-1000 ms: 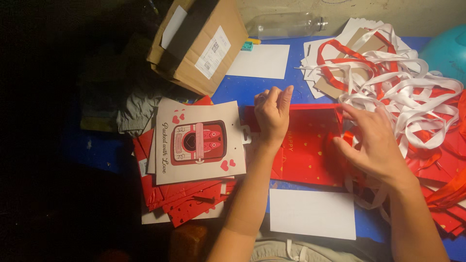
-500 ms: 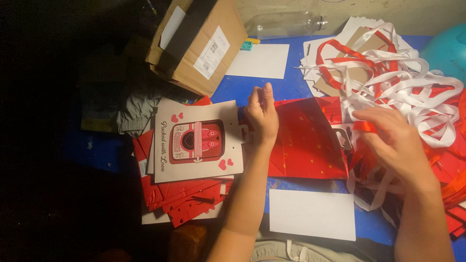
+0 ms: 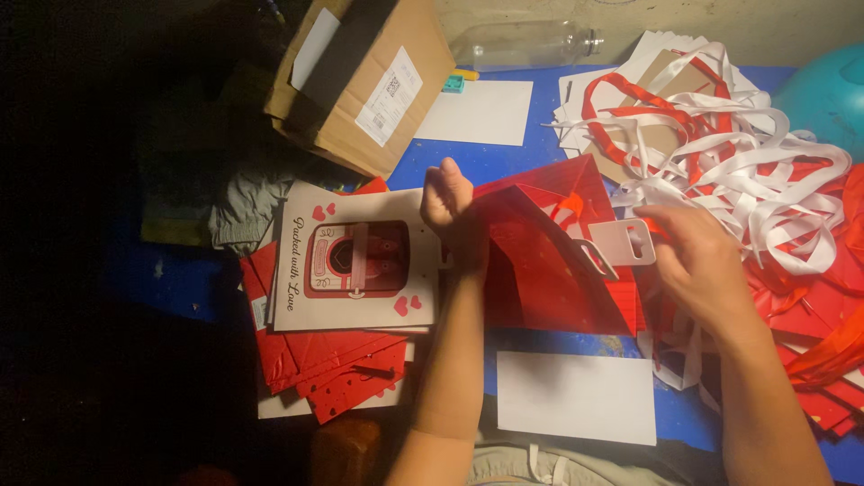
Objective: The person threads red and white ribbons through the handles of small red and white gift bags, ties them into bows, and stacks the finished bags on the table. The person handles multiple bags one at a time, alternating between red and white ribbons.
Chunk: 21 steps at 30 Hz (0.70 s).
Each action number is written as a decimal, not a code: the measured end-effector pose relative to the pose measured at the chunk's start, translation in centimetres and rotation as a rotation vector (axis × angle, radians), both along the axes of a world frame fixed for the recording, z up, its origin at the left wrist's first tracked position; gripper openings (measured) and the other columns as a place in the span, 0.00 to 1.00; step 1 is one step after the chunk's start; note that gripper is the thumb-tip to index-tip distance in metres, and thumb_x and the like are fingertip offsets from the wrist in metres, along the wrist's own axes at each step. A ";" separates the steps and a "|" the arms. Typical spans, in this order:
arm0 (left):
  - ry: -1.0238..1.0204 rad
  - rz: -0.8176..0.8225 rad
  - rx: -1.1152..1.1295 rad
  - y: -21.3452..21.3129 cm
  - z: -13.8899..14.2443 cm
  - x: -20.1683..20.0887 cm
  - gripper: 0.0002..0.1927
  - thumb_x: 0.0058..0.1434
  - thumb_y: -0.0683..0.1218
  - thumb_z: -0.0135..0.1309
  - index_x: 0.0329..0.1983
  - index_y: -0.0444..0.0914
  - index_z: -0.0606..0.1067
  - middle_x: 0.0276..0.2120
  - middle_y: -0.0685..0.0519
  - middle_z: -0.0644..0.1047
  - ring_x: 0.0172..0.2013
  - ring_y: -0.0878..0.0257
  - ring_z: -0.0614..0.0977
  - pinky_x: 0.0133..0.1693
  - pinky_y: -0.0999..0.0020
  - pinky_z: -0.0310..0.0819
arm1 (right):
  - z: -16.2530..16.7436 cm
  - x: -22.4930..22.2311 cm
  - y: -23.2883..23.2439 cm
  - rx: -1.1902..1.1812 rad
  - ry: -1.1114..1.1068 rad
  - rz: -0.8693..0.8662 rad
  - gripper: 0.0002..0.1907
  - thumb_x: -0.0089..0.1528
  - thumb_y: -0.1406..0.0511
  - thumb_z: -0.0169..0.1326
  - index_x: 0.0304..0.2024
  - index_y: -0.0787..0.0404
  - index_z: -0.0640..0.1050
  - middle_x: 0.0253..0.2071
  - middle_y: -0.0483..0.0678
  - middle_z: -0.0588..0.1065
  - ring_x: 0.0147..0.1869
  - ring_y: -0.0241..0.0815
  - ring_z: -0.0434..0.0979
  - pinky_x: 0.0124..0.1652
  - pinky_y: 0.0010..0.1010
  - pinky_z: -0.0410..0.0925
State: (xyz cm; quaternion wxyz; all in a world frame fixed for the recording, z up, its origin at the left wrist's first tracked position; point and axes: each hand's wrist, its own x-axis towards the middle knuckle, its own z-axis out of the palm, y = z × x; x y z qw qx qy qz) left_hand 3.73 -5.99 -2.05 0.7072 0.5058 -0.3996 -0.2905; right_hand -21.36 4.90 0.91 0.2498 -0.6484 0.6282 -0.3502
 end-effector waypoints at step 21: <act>-0.546 -0.615 -0.053 3.9 2.9 -5.1 0.14 0.68 0.54 0.57 0.36 0.40 0.72 0.29 0.56 0.78 0.31 0.62 0.81 0.34 0.66 0.74 | -2.5 -0.2 0.5 -0.064 -0.334 0.077 0.17 0.64 0.67 0.47 0.52 0.65 0.78 0.49 0.53 0.76 0.55 0.47 0.72 0.57 0.34 0.63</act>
